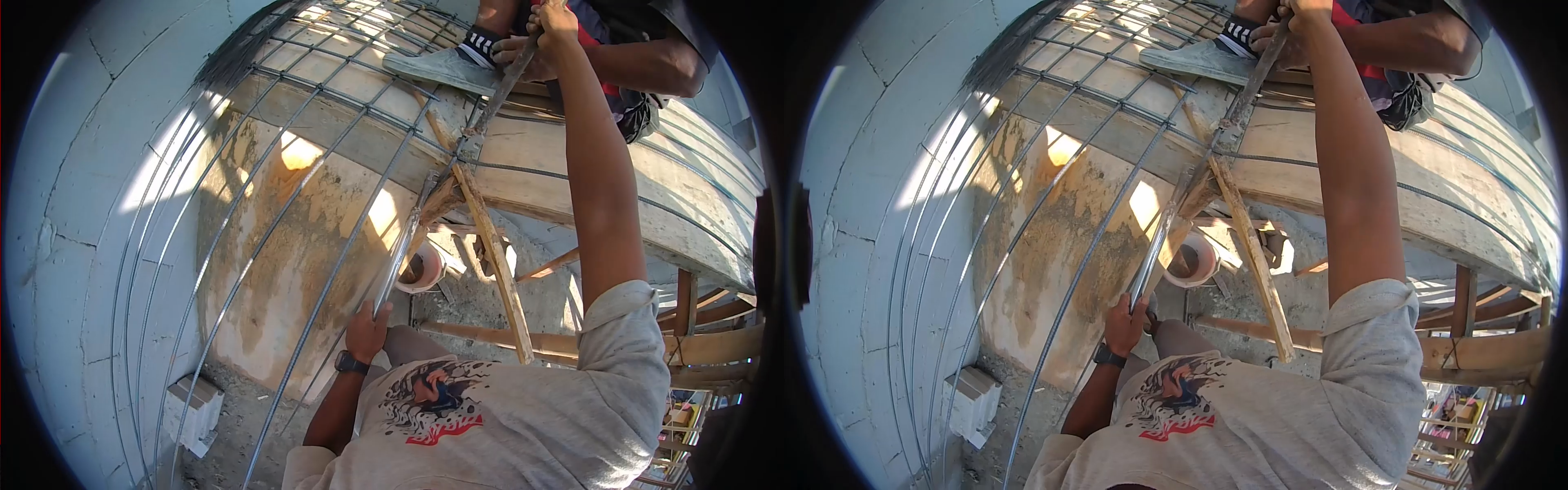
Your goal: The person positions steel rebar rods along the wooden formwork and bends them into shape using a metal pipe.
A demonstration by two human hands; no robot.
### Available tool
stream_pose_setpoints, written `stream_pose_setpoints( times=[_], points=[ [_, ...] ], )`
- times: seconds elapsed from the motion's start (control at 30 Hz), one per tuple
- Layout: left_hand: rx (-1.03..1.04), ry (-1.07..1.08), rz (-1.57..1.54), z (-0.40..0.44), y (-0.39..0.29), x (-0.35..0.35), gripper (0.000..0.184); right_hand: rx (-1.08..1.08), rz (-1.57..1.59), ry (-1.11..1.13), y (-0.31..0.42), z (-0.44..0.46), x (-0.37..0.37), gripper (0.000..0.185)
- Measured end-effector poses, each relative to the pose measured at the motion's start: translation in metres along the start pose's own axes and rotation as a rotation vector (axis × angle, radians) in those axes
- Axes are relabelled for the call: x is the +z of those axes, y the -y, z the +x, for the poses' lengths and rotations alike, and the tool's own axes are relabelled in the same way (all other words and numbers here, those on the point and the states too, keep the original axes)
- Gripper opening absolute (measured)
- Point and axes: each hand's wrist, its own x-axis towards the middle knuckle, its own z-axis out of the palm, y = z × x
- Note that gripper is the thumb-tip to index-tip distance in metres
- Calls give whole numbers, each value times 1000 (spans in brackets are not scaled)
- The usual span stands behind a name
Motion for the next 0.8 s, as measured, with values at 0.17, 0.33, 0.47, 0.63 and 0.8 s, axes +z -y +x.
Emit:
stream_pose_setpoints(
  times=[0.17, 0.33, 0.47, 0.63, 0.8],
  points=[
    [38, -2, -22, 2, 5, 0, 42, -15, -239, -271, 7, -20, 35, 48],
    [19, -4, -19, 2, 10, 2, 41, -12, -280, -298, -21, 10, 24, 50],
    [35, -27, -40, 3, 18, 9, 35, -10, -341, -262, -39, 32, 17, 53],
    [101, -65, -5, 5, -5, 8, 31, 0, -433, -304, -24, -1, 53, 68],
    [15, -55, -37, -5, 0, 12, 32, -80, -490, -333, -27, -6, 65, 72]
  ],
)
